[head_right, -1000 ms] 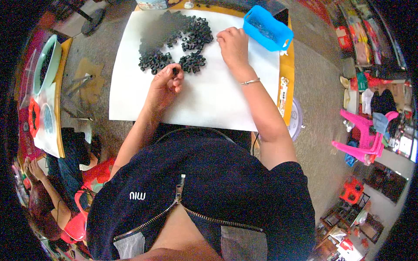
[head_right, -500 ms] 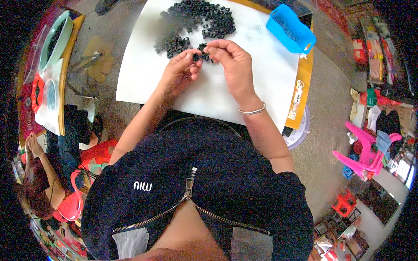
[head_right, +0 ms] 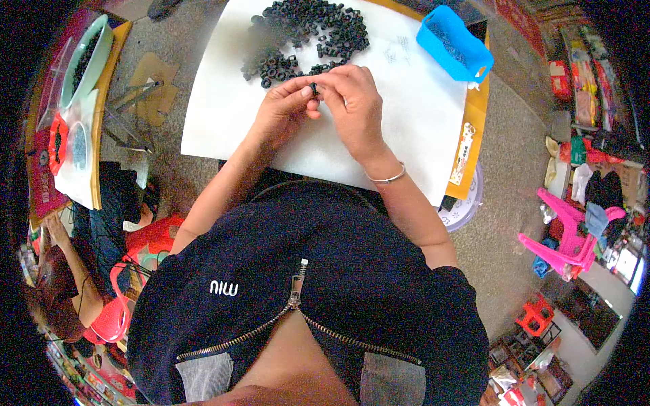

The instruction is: Assembling or sorting small black rubber gaskets at a white table.

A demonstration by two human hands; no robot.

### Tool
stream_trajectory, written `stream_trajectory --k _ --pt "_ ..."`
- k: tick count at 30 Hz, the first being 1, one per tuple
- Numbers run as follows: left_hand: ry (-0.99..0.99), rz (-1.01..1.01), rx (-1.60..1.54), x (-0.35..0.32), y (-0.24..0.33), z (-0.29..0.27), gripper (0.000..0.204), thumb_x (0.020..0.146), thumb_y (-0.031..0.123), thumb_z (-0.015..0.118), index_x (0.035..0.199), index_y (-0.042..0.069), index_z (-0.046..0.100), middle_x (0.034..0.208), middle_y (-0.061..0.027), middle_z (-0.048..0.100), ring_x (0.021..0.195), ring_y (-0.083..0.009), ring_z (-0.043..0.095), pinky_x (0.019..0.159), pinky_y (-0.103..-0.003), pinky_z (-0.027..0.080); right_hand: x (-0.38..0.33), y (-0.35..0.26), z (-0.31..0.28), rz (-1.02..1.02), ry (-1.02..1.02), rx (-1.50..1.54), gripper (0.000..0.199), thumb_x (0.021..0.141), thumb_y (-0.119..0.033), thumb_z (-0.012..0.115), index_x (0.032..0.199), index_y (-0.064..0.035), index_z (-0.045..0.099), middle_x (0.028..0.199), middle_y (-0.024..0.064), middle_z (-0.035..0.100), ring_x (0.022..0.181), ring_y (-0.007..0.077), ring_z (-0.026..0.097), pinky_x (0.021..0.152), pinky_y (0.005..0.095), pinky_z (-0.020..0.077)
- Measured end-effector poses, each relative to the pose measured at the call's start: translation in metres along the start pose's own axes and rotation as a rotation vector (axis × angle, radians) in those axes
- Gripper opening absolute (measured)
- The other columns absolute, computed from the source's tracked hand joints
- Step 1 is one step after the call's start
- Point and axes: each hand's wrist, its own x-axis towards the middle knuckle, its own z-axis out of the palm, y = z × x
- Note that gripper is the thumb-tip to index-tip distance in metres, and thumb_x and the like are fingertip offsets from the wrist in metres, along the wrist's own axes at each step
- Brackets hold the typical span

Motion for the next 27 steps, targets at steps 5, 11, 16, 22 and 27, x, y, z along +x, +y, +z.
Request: stream_trajectory --k 5,11,16,22,27 --pt "0.037 0.017 0.007 -0.001 0.000 0.003 0.023 0.090 0.010 0.058 0.109 -0.002 0.059 0.082 -0.0064 0.063 0.068 -0.0123 0.061 0.067 -0.024 0.054 -0.004 -0.003 -0.002 -0.135 -0.021 -0.140 0.024 0.078 -0.001 0.062 0.099 -0.0089 0.069 0.088 0.0061 0.059 0.083 0.0217 0.055 0.071 0.0318 0.0465" --pt "0.075 0.007 0.020 -0.001 0.001 0.005 0.025 0.089 0.012 0.059 0.109 -0.002 0.057 0.091 -0.0111 0.064 0.067 -0.0127 0.061 0.065 -0.024 0.053 -0.007 0.007 -0.018 -0.038 0.088 -0.122 0.022 0.079 -0.001 0.062 0.099 -0.0079 0.068 0.086 0.0073 0.061 0.081 0.0220 0.056 0.072 0.0319 0.0468" --pt "0.066 0.023 0.004 -0.003 0.002 0.005 0.024 0.089 0.013 0.059 0.109 -0.001 0.057 0.094 -0.0132 0.064 0.069 -0.0119 0.060 0.064 -0.024 0.053 -0.010 0.043 -0.043 0.145 0.135 -0.246 0.012 0.081 -0.007 0.061 0.090 -0.0037 0.067 0.085 0.0081 0.063 0.081 0.0222 0.056 0.072 0.0317 0.0462" --pt "0.049 0.035 0.009 -0.001 0.002 0.003 0.022 0.088 0.009 0.058 0.107 -0.002 0.058 0.094 -0.0137 0.065 0.072 -0.0117 0.060 0.068 -0.026 0.055 -0.007 0.053 -0.029 0.108 0.040 -0.358 0.012 0.080 -0.004 0.062 0.091 -0.0038 0.067 0.084 0.0056 0.061 0.078 0.0184 0.055 0.070 0.0280 0.0455" --pt "0.024 0.034 -0.001 -0.001 0.002 0.000 0.023 0.089 0.010 0.058 0.108 -0.003 0.058 0.094 -0.0136 0.064 0.072 -0.0118 0.060 0.067 -0.026 0.055 -0.001 0.053 -0.017 -0.107 -0.007 -0.430 0.012 0.074 -0.006 0.066 0.085 -0.0060 0.066 0.085 0.0059 0.060 0.082 0.0237 0.053 0.074 0.0339 0.0444"
